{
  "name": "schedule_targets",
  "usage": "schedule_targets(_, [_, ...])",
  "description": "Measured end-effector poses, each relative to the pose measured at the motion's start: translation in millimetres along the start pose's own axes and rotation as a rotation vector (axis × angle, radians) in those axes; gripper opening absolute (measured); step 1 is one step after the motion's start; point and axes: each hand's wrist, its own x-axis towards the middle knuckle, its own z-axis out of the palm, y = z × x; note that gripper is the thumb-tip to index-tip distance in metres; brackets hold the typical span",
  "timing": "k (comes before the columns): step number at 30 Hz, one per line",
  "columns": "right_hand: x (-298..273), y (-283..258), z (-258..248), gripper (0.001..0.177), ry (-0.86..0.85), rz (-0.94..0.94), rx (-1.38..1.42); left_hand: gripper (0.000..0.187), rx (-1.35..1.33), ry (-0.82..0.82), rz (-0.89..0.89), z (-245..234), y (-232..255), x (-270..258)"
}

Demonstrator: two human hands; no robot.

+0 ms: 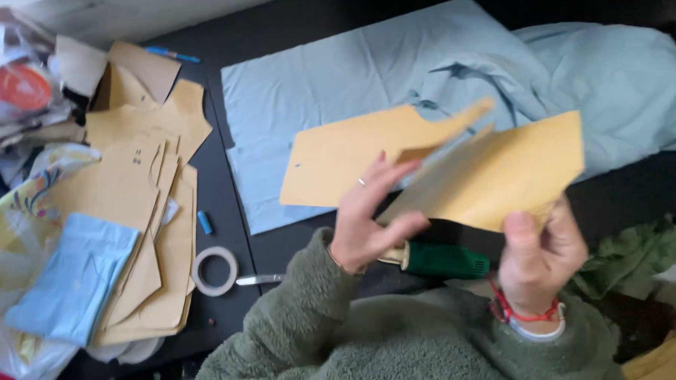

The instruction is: The person marks a light blue fabric piece with a pen, then uses a cardboard pattern to trace and cut the fabric with a rotary cutter. They handle the fabric, pattern, and tools on a cluttered work table.

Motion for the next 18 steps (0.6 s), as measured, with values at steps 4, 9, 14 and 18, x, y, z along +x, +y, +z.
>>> schedule_targets(4, [16, -63, 9, 0.025, -0.081, -0.035, -0.110, 0.053, -0.179, -0.114, 0.090, 48, 5, -19])
schedule_targets(9, [15, -78, -39, 0.065, 0.033, -0.311, -0.498, 0.027, -0.752, 0.061, -0.398, 83, 6, -35])
schedule_targets(14, [-100, 10, -196, 0.044, -0.147, 0.255, -0.602, 0.030, -0.872, 0.179, -0.351, 145, 39, -25])
schedule_targets(18, [-172, 38, -297, 0.041, 0.097, 0.430, -0.344, 0.033, -0.929, 0.085, -0.334, 229, 55, -44])
